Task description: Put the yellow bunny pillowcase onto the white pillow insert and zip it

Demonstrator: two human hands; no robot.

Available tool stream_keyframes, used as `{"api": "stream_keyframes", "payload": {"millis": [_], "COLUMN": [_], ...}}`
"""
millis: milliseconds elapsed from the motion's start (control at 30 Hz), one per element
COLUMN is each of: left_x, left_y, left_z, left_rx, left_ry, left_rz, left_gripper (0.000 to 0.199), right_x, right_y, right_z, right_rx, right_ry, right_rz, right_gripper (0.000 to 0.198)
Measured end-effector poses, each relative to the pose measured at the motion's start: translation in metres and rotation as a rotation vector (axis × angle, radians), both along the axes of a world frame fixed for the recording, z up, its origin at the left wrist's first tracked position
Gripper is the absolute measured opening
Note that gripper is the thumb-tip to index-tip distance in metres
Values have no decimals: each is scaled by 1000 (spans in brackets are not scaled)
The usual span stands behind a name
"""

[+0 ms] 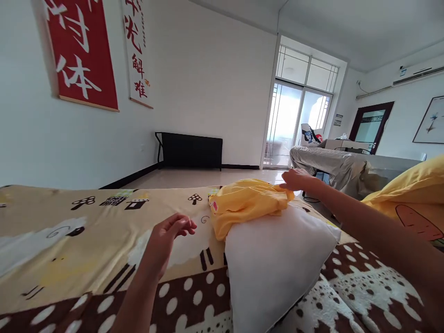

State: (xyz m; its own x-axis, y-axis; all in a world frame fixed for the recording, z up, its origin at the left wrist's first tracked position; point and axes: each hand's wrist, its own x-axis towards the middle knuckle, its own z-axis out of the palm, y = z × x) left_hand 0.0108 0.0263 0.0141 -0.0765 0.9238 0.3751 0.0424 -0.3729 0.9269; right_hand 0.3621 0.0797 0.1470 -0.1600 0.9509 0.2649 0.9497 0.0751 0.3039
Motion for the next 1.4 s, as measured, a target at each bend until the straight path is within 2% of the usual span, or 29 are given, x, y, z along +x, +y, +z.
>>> {"api": "stream_keyframes", "payload": {"millis": [67,167,233,300,367,467,567,600,667,733,800,867,933,1000,1100,1167,1233,1300,1333,1400], "left_x": [16,35,40,44,50,68,92,99,108,110,106,102,99,98,98,97,95,96,98,104], "left_y": [4,6,3,-2,-11,-25,-28,-26,-18,-9,-2,0,-1,-3,0,6,11,13,13,8], "left_z": [-6,-11,-12,-11,-9,-12,-28,-35,-47,-55,-57,-56,-53,-52,-60,-72,-86,-95,-96,-94], "left_rx": [29,46,32,37,93,295,479,498,492,496,563,632,620,542,458,409,358,341,341,337], "left_ry": [214,394,458,522,596,734,895,934,966,943,861,731,578,454,383,411,482,568,613,703], "left_rz": [-62,-174,-211,-198,-137,-85,-124,-137,-174,-194,-138,-19,89,145,142,101,86,104,100,48], "left_gripper": [29,32,33,34,33,27,67,66,46,34,35,32,21,20,26,32,38,42,41,38], "right_x": [19,32,29,16,-4,-40,-70,-75,-76,-63,-39,-8,22,45,60,60,58,58,60,64], "right_y": [0,-4,-6,-11,-21,-47,-74,-81,-90,-89,-79,-60,-35,-10,20,33,39,41,41,38], "right_z": [-21,-70,-102,-124,-134,-137,-141,-143,-142,-134,-125,-121,-126,-141,-164,-173,-179,-187,-193,-209], "right_rx": [-145,-305,-234,-80,88,260,181,120,-41,-186,-239,-171,-89,-18,114,146,110,119,170,362], "right_ry": [34,182,258,296,342,351,226,198,231,371,492,497,444,463,546,540,505,490,499,549], "right_rz": [95,368,485,508,552,747,992,1045,1098,1067,982,838,658,461,234,208,299,411,441,445], "right_gripper": [39,54,59,41,25,21,18,17,17,29,52,70,78,75,63,50,38,35,35,34]}}
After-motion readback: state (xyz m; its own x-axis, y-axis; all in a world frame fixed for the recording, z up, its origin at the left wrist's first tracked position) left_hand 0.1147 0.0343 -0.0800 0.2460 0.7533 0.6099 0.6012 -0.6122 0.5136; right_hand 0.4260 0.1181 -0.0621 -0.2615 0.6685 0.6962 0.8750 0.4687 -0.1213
